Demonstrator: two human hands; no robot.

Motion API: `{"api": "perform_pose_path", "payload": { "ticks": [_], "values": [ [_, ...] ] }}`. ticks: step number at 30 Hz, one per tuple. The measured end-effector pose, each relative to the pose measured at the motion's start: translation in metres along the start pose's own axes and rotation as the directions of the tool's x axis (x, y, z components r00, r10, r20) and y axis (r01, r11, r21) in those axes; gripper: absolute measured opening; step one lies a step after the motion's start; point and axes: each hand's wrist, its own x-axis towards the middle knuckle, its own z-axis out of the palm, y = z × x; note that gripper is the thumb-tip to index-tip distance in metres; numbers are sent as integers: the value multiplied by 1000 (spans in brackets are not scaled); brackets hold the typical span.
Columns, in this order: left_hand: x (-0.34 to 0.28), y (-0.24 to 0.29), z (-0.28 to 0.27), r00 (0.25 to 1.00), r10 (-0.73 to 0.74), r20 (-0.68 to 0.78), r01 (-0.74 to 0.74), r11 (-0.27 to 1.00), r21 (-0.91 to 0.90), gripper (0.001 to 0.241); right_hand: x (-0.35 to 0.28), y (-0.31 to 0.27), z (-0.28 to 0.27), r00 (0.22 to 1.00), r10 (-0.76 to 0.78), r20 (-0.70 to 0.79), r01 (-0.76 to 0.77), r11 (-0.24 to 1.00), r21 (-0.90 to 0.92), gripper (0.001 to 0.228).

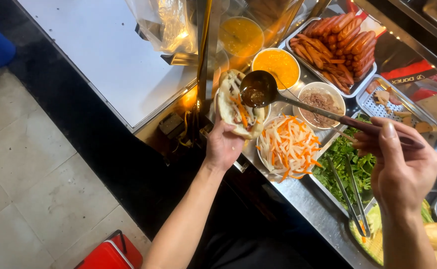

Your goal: Preparing Vietnamese Banh Mi sandwiches by cutting bread, adding various meat and vegetable fillings, applying sauces, and toasting them in a press.

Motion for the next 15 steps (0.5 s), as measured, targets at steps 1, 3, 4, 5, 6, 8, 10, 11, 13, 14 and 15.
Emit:
{"api": "perform_pose_path", "payload": {
  "ticks": [1,3,4,5,6,8,10,11,13,14,15],
  "values": [
    [5,-2,-1,1000,1,0,-1,1000,0,99,-3,-2,-2,1000,0,1,0,1000,1,27],
    [14,-8,-4,998,-59,4,59,994,-94,81,-11,-6,-6,999,-35,25,35,999,-30,27],
    [13,-8,1,998,-58,3,58,994,-96,81,-12,-6,-6,999,-35,26,35,999,-32,27],
    [13,-7,6,998,-61,14,62,990,-126,72,-14,-7,-6,998,-46,35,47,999,-21,26],
    [11,-6,11,998,-62,24,65,986,-155,63,-16,-7,-6,997,-57,45,57,998,-8,26],
    [3,-3,22,997,-66,39,71,983,-168,71,-16,-4,-7,996,-73,41,73,997,-1,26],
    [-7,-1,30,996,-70,55,78,981,-179,80,-14,-1,-6,995,-91,37,91,996,7,27],
    [-12,0,32,994,-64,90,80,978,-191,79,-13,1,-4,993,-119,18,119,993,21,29],
    [-23,2,36,991,-57,122,81,976,-202,79,-9,4,0,989,-145,0,145,989,36,32],
    [-28,4,37,990,-60,131,88,973,-212,85,-6,6,2,973,-231,17,230,972,44,33],
    [-34,6,38,988,-64,140,95,970,-223,92,-3,8,4,949,-314,32,312,948,56,34]
  ]
}}
